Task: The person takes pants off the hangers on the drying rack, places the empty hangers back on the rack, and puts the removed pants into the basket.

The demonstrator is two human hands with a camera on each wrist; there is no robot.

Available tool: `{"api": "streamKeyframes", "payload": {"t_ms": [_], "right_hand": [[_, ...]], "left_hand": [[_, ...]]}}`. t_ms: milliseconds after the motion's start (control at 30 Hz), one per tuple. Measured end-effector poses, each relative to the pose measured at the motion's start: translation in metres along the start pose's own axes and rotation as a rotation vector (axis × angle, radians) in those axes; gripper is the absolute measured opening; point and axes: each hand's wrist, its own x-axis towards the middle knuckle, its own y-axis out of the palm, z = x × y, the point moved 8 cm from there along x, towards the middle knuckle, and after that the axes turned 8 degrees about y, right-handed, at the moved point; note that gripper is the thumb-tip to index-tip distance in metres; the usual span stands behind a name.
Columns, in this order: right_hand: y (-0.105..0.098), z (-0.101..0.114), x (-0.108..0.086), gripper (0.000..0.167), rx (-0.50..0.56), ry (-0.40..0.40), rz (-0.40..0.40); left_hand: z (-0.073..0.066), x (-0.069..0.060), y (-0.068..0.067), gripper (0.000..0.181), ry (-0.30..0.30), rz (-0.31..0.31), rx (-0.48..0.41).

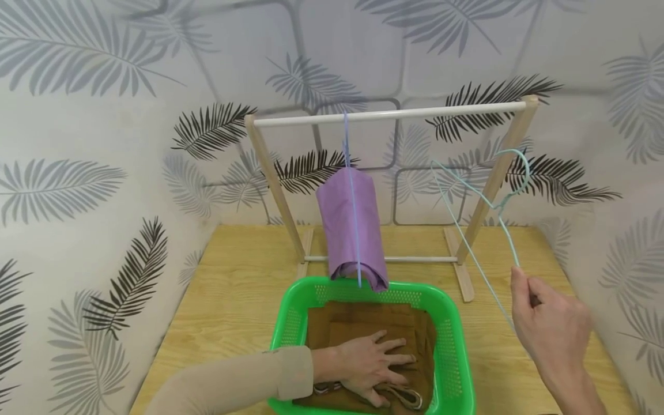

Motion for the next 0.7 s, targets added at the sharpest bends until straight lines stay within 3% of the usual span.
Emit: {"api": "streamKeyframes", "payload": {"t_ms": [333, 500, 700], "right_hand": [[0.008, -0.018, -0.004, 0.067, -0.001, -0.016, 0.008], [0.006, -0.017, -0.003, 0.067, -0.002, -0.006, 0.002], [-0.003, 0.0, 0.0, 0.064, 0.023, 0.018, -0.011]], "left_hand": [[0.002, -0.015, -0.017, 0.076, 0.02, -0.114, -0.075], [0.003, -0.025, -0.025, 0.076, 0.028, -0.171, -0.136], [0.009, -0.041, -0.039, 0.079, 0.005, -0.266, -0.135]]}}
